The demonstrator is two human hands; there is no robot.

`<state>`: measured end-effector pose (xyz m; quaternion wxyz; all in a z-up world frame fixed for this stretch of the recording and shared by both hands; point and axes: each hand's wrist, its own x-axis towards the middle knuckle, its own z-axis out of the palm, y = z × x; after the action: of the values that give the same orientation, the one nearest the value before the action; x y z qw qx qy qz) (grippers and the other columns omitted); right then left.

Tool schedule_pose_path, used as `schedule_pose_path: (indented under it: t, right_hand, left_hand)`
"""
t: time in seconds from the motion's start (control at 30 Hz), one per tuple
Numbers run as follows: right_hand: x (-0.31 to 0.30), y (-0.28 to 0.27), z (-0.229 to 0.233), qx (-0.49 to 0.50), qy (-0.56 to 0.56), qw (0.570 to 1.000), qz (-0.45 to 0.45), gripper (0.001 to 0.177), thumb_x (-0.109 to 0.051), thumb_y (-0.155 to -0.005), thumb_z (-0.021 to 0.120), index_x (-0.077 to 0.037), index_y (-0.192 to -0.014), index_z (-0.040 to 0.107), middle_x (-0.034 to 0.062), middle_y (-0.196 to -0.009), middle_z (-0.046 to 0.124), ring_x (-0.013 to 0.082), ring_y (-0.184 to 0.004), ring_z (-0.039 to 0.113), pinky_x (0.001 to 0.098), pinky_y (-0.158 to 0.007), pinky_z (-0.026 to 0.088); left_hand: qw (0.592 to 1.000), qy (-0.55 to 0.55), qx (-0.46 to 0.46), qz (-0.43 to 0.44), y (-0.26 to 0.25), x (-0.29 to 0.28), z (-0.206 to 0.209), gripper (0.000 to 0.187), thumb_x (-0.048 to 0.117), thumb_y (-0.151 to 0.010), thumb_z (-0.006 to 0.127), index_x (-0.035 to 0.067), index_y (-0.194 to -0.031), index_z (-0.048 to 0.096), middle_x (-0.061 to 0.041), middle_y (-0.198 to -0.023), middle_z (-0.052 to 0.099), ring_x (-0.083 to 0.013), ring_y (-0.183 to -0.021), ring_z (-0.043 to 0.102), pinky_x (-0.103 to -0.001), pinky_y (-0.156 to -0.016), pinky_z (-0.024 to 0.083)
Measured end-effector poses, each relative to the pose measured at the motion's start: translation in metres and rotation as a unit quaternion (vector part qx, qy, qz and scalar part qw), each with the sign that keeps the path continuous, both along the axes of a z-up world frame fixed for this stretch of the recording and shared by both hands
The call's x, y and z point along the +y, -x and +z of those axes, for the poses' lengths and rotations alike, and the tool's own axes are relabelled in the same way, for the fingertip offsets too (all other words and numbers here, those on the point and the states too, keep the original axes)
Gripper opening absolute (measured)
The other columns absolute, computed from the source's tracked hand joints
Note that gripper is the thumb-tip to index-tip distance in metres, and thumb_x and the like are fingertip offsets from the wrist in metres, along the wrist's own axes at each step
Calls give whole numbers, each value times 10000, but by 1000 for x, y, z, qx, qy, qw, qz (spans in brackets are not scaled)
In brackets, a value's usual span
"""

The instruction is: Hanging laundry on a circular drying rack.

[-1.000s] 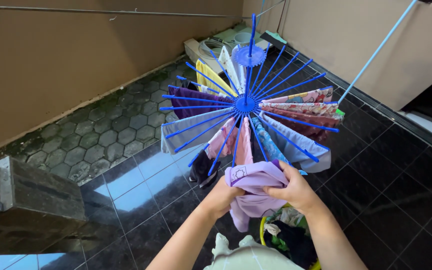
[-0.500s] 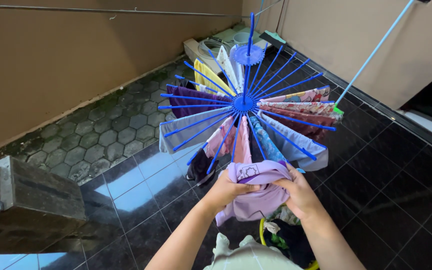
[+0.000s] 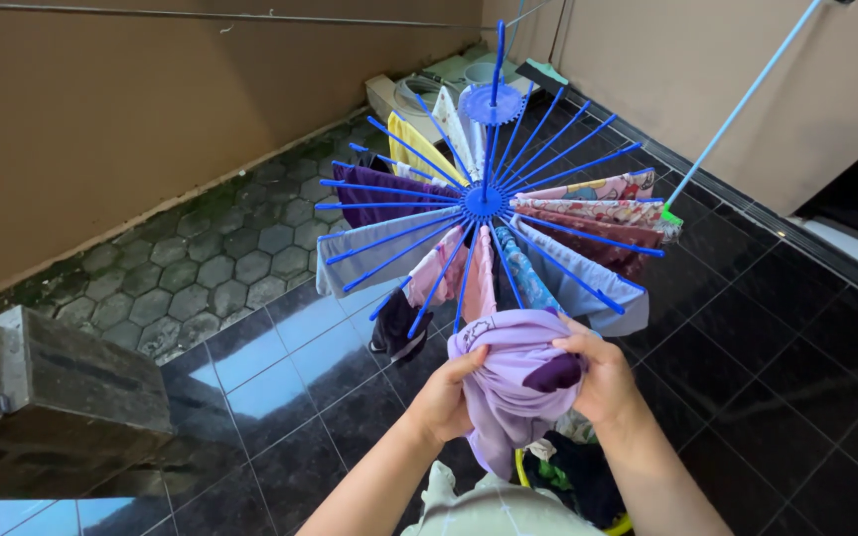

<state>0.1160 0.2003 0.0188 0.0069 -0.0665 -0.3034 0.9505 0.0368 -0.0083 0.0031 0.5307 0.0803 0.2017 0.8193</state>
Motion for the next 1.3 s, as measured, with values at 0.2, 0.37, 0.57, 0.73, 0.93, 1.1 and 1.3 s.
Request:
schedule_pose_path:
  t: [0.2, 0.37, 0.57, 0.73, 0.93, 1.1, 1.3]
  right_hand:
    - [-4, 3, 10, 3, -54, 999, 4, 518, -65, -888, 586, 16, -1398, 544, 156, -1237, 684, 248, -1131, 663, 385, -999, 499]
    - [-7, -1, -2, 13, -79, 997, -9, 472, -19, -920, 614, 5, -1387, 548, 116, -1220, 680, 215, -1128, 652, 354, -989, 497]
    - [-17, -5, 7, 13, -173, 985, -7, 499, 18, -870, 623, -4, -1365, 556, 112, -1202, 691, 193, -1118, 660, 329, -980, 499]
    - [-19, -2, -19, 19, -352, 934, -63, 497, -37, -869, 687, -12, -1349, 558, 95, -1181, 668, 168, -1084, 646, 312, -951, 503]
    - [-33, -15, 42, 62, -599, 768, -216, 537, -116, -824, 774, -40, -1298, 533, 73, -1216, 619, 160, -1087, 622, 303, -918, 497]
    - [-32, -23, 55, 119, -643, 741, -153, 395, -131, -828, 815, -58, -1171, 632, 44, -1074, 695, 138, -996, 680, 286, -890, 523]
    - [-3, -23, 26, 42, -622, 769, -143, 126, -120, -912, 775, -44, -912, 674, -7, -824, 661, 67, -725, 608, 226, -647, 488]
  left_hand:
    - [997, -58, 57, -9, -2, -6, 16, 734, 185, -857, 806, -7, -1487, 483, -157, -1401, 626, -278, -1269, 613, -436, -1122, 461]
    - [975, 61, 210, -40, -2, -11, 40, 907, 37, -682, 892, 29, -1500, 501, -105, -1339, 640, -224, -1216, 620, -401, -1105, 469]
    - [992, 16, 92, -80, 3, -18, 13, 741, 55, -735, 851, -1, -1417, 568, -123, -1304, 679, -255, -1205, 644, -405, -1116, 474]
    - [990, -11, 116, -83, 6, -24, -11, 641, 90, -818, 829, -33, -1400, 587, -141, -1281, 686, -269, -1191, 648, -429, -1120, 473]
    - [994, -1, 91, -54, 5, -19, 12, 529, 230, -943, 715, 1, -1400, 581, -90, -1321, 697, -214, -1219, 659, -390, -1109, 484]
    - [998, 16, 45, -48, 16, -14, -19, 474, 331, -1048, 616, 3, -1389, 587, -122, -1272, 703, -231, -1143, 684, -403, -1036, 516]
    - [991, 88, 98, -12, 22, -17, 22, 468, 361, -1026, 617, 42, -1367, 603, -112, -1228, 711, -221, -1084, 692, -404, -976, 520]
